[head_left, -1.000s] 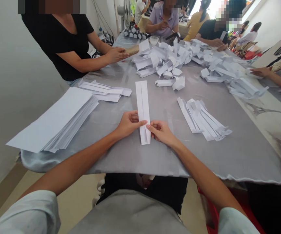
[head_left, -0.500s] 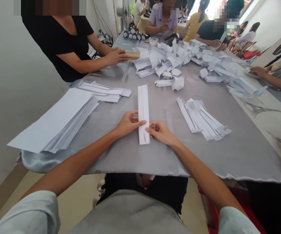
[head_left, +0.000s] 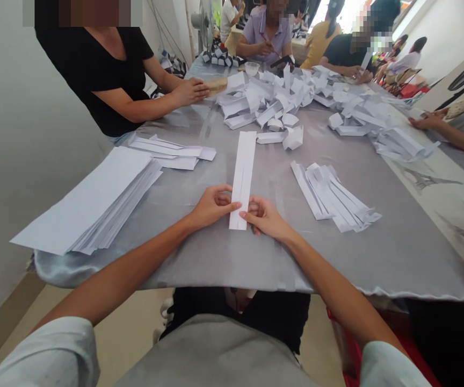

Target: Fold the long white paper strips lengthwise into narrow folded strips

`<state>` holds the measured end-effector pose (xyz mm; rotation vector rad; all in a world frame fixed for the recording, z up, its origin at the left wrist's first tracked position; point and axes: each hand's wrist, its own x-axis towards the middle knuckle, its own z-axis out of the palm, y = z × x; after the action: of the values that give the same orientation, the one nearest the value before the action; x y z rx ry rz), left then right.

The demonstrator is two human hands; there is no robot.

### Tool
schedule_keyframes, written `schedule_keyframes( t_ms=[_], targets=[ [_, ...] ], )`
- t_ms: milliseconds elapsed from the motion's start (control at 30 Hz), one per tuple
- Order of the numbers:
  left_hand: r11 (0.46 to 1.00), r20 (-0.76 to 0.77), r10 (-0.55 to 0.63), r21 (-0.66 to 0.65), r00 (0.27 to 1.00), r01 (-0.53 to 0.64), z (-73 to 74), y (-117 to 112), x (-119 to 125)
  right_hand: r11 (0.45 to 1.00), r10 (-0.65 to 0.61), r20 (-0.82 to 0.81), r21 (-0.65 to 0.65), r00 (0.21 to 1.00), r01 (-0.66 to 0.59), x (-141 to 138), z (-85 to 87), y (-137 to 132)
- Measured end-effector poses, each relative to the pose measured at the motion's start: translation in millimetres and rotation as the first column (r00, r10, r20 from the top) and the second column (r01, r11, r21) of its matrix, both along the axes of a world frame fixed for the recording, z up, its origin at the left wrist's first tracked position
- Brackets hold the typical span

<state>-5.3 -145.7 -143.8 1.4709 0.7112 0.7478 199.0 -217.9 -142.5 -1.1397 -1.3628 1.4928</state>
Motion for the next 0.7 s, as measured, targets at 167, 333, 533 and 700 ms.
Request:
schedule_keyframes(
  t_ms=[167,333,533,700],
  targets=[
    [0.999,0.028,0.041,0.005,0.999,-0.041,-2.3,1.0,1.2,0.998,0.064,0.043,-0.01,0.997,-0.064,2.6,6.2,-1.4],
    [0.996,0.041,0.081,0.023,0.996,-0.082,-1.0,1.7,1.4,0.993,0.11,0.023,-0.038,0.994,-0.109,3.1,5.4,-2.6],
    [0.994,0.024,0.113,-0.004,0.993,-0.113,1.5,0.3,1.4,0.993,0.11,0.015,-0.052,0.994,-0.109,0.9,1.2,-3.2],
    [0.999,-0.032,0.047,0.016,0.998,-0.046,1.4,0.7,0.2,1.0,0.017,-0.013,-0.01,1.0,-0.017,-1.4,-1.9,-1.9]
  ],
)
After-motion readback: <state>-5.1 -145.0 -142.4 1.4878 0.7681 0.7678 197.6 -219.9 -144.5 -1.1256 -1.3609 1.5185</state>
